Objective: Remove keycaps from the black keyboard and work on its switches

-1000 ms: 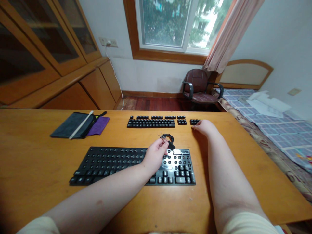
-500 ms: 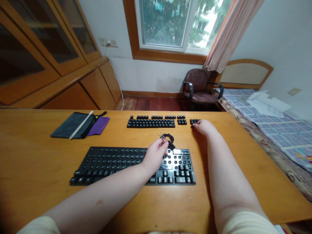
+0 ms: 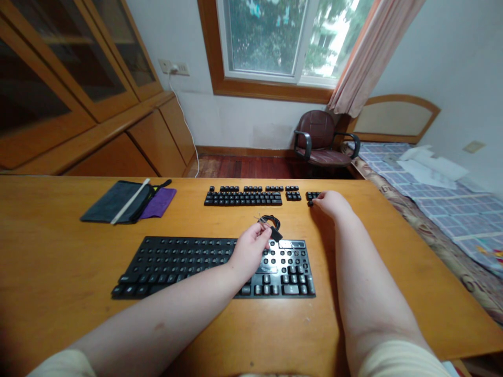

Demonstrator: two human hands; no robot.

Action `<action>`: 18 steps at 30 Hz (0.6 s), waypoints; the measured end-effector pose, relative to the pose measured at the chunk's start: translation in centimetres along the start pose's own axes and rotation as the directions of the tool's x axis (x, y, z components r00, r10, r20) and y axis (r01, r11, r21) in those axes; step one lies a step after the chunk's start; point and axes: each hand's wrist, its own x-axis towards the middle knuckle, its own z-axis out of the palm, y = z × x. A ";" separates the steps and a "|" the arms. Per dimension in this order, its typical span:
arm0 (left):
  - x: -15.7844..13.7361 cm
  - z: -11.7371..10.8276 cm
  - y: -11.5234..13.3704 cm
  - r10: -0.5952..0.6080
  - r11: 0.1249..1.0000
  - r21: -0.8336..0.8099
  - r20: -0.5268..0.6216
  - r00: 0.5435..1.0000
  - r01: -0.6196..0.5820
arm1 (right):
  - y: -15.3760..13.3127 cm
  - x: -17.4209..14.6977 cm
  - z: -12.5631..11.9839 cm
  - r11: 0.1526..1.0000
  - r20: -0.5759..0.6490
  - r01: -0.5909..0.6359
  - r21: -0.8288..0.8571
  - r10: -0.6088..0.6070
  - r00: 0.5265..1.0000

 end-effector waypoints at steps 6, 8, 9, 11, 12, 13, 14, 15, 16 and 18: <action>0.0 0.0 0.0 -0.007 1.000 -0.004 -0.004 1.000 0.007 | 0.0 0.1 0.1 0.995 0.018 0.095 0.019 -0.095 0.995; 0.0 -0.1 0.1 -0.010 1.000 -0.008 -0.005 1.000 0.010 | 0.0 0.1 0.2 0.994 0.023 0.112 0.014 -0.112 0.993; 0.0 -0.1 0.0 -0.008 1.000 -0.011 -0.006 1.000 0.008 | 0.0 0.2 0.3 0.993 0.020 0.117 0.009 -0.117 0.993; 0.0 -0.1 0.0 -0.002 1.000 -0.016 -0.008 1.000 0.001 | 0.0 0.2 0.4 0.992 0.011 0.124 0.000 -0.124 0.992; 0.0 -0.1 -0.1 0.001 1.000 -0.017 -0.007 1.000 -0.001 | 0.1 0.3 0.5 0.992 0.007 0.124 -0.005 -0.124 0.992; 0.1 -0.1 -0.1 0.002 1.000 -0.017 -0.006 1.000 -0.002 | 0.1 0.3 0.5 0.992 0.004 0.122 -0.009 -0.122 0.993; 0.1 -0.1 -0.2 0.002 1.000 -0.017 -0.005 1.000 -0.002 | 0.2 0.4 0.5 0.993 0.002 0.119 -0.012 -0.119 0.993; 0.1 -0.1 -0.2 0.003 1.000 -0.017 -0.004 1.000 -0.003 | 0.2 0.4 0.6 0.993 0.001 0.117 -0.016 -0.117 0.993; 0.1 -0.1 -0.3 0.003 1.000 -0.016 -0.003 1.000 -0.003 | 0.2 0.4 0.6 0.993 0.000 0.115 -0.019 -0.115 0.993; 0.1 -0.1 -0.3 0.005 1.000 -0.017 -0.004 1.000 -0.005 | 0.1 0.4 0.6 0.993 -0.004 0.113 -0.025 -0.113 0.994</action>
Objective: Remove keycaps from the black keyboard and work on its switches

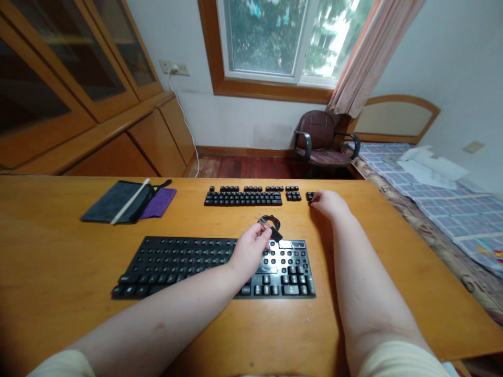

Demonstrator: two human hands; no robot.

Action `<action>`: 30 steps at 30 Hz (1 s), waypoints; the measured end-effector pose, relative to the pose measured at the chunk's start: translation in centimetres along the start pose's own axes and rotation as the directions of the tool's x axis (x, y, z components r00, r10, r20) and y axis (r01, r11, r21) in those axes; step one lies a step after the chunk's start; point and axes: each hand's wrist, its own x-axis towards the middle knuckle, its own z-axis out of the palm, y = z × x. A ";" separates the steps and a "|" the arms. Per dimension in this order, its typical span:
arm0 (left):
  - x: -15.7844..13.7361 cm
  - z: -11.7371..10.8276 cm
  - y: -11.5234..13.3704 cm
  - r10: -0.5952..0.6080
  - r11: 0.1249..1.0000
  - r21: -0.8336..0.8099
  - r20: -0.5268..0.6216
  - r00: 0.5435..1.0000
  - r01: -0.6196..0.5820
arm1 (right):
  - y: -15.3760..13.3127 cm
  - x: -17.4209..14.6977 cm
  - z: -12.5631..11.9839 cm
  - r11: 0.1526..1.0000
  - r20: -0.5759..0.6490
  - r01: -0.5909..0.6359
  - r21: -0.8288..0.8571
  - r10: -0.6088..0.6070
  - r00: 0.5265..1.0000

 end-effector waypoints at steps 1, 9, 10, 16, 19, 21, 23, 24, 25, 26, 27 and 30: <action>0.0 0.0 0.0 0.002 1.000 -0.002 0.000 1.000 -0.002 | -0.1 0.0 0.0 1.000 -0.002 0.000 -0.001 0.000 1.000; 0.0 0.1 0.3 -0.002 1.000 -0.009 0.002 1.000 0.002 | -0.5 -0.2 0.0 1.000 -0.023 0.008 -0.026 -0.009 1.000; -0.1 0.1 0.3 -0.002 1.000 -0.009 0.001 1.000 0.002 | -0.4 -0.2 0.0 0.999 -0.023 0.012 -0.032 -0.013 1.000; -0.2 0.2 0.7 -0.017 1.000 -0.017 -0.005 1.000 0.017 | -0.2 -0.1 0.0 0.998 -0.047 0.014 -0.058 -0.017 0.999; -0.2 0.2 0.8 -0.025 1.000 -0.005 -0.005 1.000 0.025 | -0.3 -0.2 -0.2 0.998 -0.118 0.026 -0.052 -0.032 0.993; -0.2 0.2 0.7 -0.022 1.000 0.008 -0.007 1.000 0.022 | -0.3 -0.2 -0.2 0.996 -0.188 0.056 -0.071 -0.068 0.980; -0.1 0.1 0.5 -0.015 1.000 0.013 -0.006 1.000 0.015 | -0.3 -0.2 0.1 0.989 -0.258 0.110 -0.098 -0.132 0.957; -0.1 0.1 0.4 -0.012 1.000 0.010 -0.007 1.000 0.012 | -0.3 -0.2 0.4 0.984 -0.286 0.145 -0.108 -0.170 0.943; -0.1 0.1 0.4 -0.009 1.000 0.007 -0.007 1.000 0.009 | -0.2 -0.2 0.6 0.977 -0.308 0.177 -0.115 -0.205 0.929; -0.1 0.1 0.3 -0.008 1.000 0.003 -0.007 1.000 0.008 | -0.2 -0.1 0.9 0.972 -0.323 0.204 -0.119 -0.232 0.918; -0.1 0.1 0.3 -0.008 1.000 0.000 -0.006 1.000 0.008 | -0.1 -0.1 1.2 0.967 -0.329 0.223 -0.123 -0.251 0.910; -0.1 0.1 0.4 -0.011 1.000 0.000 -0.003 1.000 0.011 | 0.2 0.1 1.8 0.963 -0.325 0.228 -0.142 -0.263 0.909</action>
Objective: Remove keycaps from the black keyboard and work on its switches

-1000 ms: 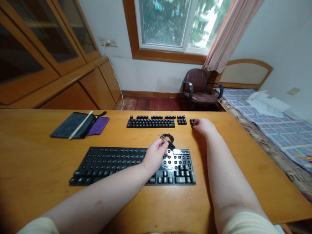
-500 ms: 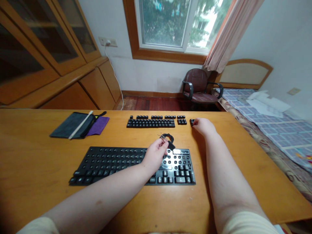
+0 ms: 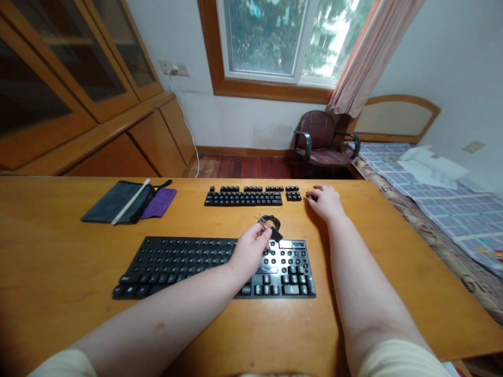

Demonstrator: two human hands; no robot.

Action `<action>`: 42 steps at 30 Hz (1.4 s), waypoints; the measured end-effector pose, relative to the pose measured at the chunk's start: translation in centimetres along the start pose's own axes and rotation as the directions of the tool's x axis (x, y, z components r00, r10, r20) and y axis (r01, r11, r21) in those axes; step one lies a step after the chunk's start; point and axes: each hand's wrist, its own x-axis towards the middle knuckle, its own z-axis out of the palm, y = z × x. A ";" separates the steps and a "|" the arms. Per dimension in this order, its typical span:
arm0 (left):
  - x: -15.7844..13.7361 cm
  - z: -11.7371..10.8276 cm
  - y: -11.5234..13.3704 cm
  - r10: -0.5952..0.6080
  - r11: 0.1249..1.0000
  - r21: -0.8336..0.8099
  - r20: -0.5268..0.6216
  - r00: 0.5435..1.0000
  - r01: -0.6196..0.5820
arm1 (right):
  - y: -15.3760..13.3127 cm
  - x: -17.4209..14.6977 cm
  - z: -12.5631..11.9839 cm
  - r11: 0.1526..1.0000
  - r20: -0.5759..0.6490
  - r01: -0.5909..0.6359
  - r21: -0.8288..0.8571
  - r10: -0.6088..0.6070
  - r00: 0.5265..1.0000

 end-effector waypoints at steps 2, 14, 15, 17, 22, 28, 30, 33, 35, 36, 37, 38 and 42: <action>0.0 0.0 0.1 -0.001 1.000 0.004 0.001 1.000 0.001 | 0.2 0.0 0.3 1.000 0.015 -0.001 -0.011 0.002 1.000; -0.1 0.0 0.2 -0.018 1.000 0.002 -0.006 1.000 0.018 | 0.8 0.2 1.1 0.999 0.008 0.013 0.042 -0.013 1.000; -0.1 0.0 0.3 -0.018 1.000 -0.001 -0.006 1.000 0.018 | 0.8 0.2 1.1 0.998 -0.002 0.011 0.055 -0.011 1.000; -0.1 0.0 0.2 -0.015 1.000 -0.007 -0.003 1.000 0.015 | 0.9 0.2 1.0 0.998 -0.016 0.012 0.069 -0.011 1.000; 0.0 0.0 0.1 -0.009 1.000 -0.019 0.001 1.000 0.009 | 1.0 0.1 1.1 0.997 -0.015 0.036 0.070 -0.035 0.999; -0.1 0.0 0.2 -0.018 1.000 -0.024 0.008 1.000 0.018 | 1.2 0.1 1.2 0.997 -0.006 0.045 0.070 -0.045 0.999; -0.1 -0.1 0.1 -0.010 1.000 -0.012 0.011 1.000 0.010 | 1.2 0.1 1.1 0.997 -0.001 0.045 0.067 -0.045 0.999; 0.0 -0.1 -0.1 0.001 1.000 0.002 0.013 1.000 -0.001 | 1.2 0.2 0.9 0.997 0.009 0.044 0.064 -0.045 0.999; 0.0 0.0 -0.1 0.000 1.000 -0.001 0.013 1.000 0.000 | 1.1 0.2 0.8 0.997 0.013 0.038 0.063 -0.038 0.999; 0.0 0.0 -0.1 -0.002 1.000 -0.002 0.012 1.000 0.002 | 1.1 0.2 0.8 0.997 0.014 0.034 0.063 -0.035 0.999; 0.0 0.0 0.0 -0.004 1.000 0.000 0.012 1.000 0.004 | 1.0 0.2 0.8 0.997 0.015 0.030 0.064 -0.031 0.999; 0.0 0.0 0.0 -0.007 1.000 0.003 0.011 1.000 0.007 | 1.0 0.1 0.8 0.997 0.014 0.027 0.067 -0.028 1.000; -0.1 0.0 0.1 -0.003 1.000 0.010 0.010 1.000 0.003 | 1.0 0.2 0.6 0.995 -0.074 0.002 0.099 0.005 0.997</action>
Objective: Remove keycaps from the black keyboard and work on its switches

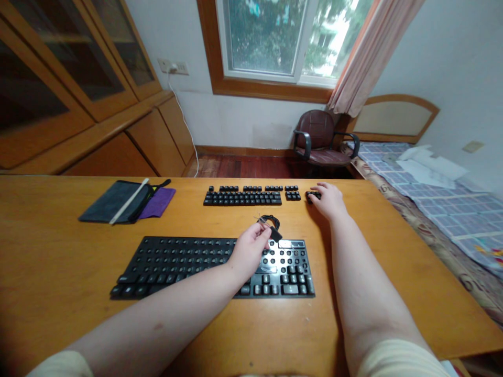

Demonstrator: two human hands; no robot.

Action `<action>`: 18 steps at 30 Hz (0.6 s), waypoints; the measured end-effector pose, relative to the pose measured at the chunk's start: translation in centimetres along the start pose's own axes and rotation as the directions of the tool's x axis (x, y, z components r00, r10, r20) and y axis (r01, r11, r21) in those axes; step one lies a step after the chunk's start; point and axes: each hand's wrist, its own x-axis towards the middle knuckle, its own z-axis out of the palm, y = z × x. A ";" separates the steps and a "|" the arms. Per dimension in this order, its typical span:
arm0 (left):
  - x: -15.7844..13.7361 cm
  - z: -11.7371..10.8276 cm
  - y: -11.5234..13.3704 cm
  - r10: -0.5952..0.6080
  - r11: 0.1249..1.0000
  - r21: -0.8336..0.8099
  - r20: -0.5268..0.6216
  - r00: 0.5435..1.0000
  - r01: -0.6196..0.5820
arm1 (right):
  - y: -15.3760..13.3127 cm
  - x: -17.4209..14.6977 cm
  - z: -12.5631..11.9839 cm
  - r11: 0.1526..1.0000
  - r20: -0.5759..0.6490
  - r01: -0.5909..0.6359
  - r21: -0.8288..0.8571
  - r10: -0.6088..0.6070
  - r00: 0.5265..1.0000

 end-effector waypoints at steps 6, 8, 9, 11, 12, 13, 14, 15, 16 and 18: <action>0.1 -0.1 -0.4 0.020 1.000 0.021 0.007 1.000 -0.021 | -2.3 0.3 -5.7 0.960 -0.374 -0.063 0.274 0.167 0.912; 0.1 -0.1 -0.6 0.054 0.997 0.047 0.006 0.999 -0.054 | -4.7 -0.5 -8.9 0.907 -0.332 -0.055 0.417 0.209 0.920; 0.1 -0.2 -0.6 0.078 0.995 0.063 0.007 0.997 -0.078 | -6.2 -1.2 -10.2 0.882 -0.246 -0.043 0.469 0.177 0.953; -0.1 -0.3 -0.8 0.140 0.985 0.098 0.012 0.990 -0.141 | -9.1 -3.2 -12.1 0.852 0.031 -0.043 0.522 0.031 0.999; -0.2 -0.3 -0.8 0.176 0.977 0.119 0.020 0.984 -0.177 | -10.4 -4.4 -12.5 0.851 0.166 -0.042 0.523 -0.054 0.985; -0.3 -0.3 -0.8 0.208 0.967 0.142 0.034 0.978 -0.211 | -11.5 -5.6 -12.6 0.863 0.292 -0.044 0.503 -0.122 0.949; -0.4 -0.4 -0.8 0.233 0.957 0.166 0.050 0.971 -0.238 | -12.4 -6.8 -12.4 0.872 0.376 -0.057 0.486 -0.150 0.914; -0.5 -0.4 -0.7 0.253 0.946 0.192 0.067 0.965 -0.261 | -13.0 -7.9 -12.0 0.876 0.440 -0.072 0.477 -0.167 0.882; -0.6 -0.4 -0.6 0.268 0.935 0.219 0.086 0.960 -0.281 | -13.5 -8.9 -11.4 0.874 0.483 -0.083 0.479 -0.184 0.856; -0.9 -0.4 -0.4 0.290 0.908 0.274 0.132 0.948 -0.317 | -13.8 -10.4 -10.3 0.856 0.489 -0.079 0.511 -0.214 0.846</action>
